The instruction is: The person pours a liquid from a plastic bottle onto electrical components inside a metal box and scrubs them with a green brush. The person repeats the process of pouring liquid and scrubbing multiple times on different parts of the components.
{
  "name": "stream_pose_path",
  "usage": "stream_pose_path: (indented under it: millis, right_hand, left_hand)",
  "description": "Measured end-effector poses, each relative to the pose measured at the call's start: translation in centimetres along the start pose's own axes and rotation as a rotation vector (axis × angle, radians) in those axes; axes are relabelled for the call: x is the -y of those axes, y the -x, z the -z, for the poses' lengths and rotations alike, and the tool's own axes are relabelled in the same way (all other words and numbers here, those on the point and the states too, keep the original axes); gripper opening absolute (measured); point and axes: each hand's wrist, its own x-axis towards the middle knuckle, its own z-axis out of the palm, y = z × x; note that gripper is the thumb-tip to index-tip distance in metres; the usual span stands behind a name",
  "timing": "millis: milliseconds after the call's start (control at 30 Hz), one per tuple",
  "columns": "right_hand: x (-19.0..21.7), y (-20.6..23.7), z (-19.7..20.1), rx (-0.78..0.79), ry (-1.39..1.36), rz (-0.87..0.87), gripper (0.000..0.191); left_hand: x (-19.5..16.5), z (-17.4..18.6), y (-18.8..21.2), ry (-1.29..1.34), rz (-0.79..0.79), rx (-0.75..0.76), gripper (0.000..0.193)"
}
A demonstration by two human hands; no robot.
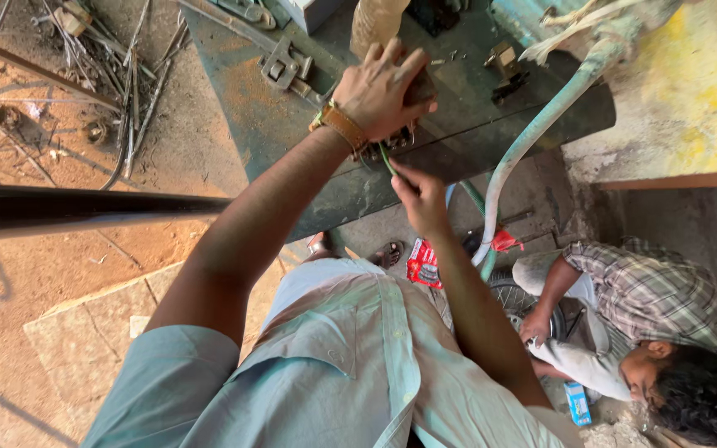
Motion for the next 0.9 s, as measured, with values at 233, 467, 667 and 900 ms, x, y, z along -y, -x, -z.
stream_pose_path:
  millis: [233,467,667,900]
  right_hand:
    - [0.2,1.5,-0.9,-0.099,0.524,0.477,0.037]
    - [-0.3,3.6,-2.0,-0.2,0.778,0.266,0.043]
    - [-1.1,3.3,-2.7,-0.22,0.726,0.332,0.045]
    - [-0.8,4.1,-2.7,-0.192,0.538,0.221,0.037]
  left_hand:
    - [-0.4,-0.2,0.0,-0.014,0.038,0.074,0.065]
    - [0.0,-0.4,-0.1,-0.001,0.016,0.045,0.065]
    - [-0.3,-0.9,0.1,-0.017,0.008,0.026,0.064]
    - [-0.3,-1.6,0.0,-0.022,-0.007,-0.016,0.067]
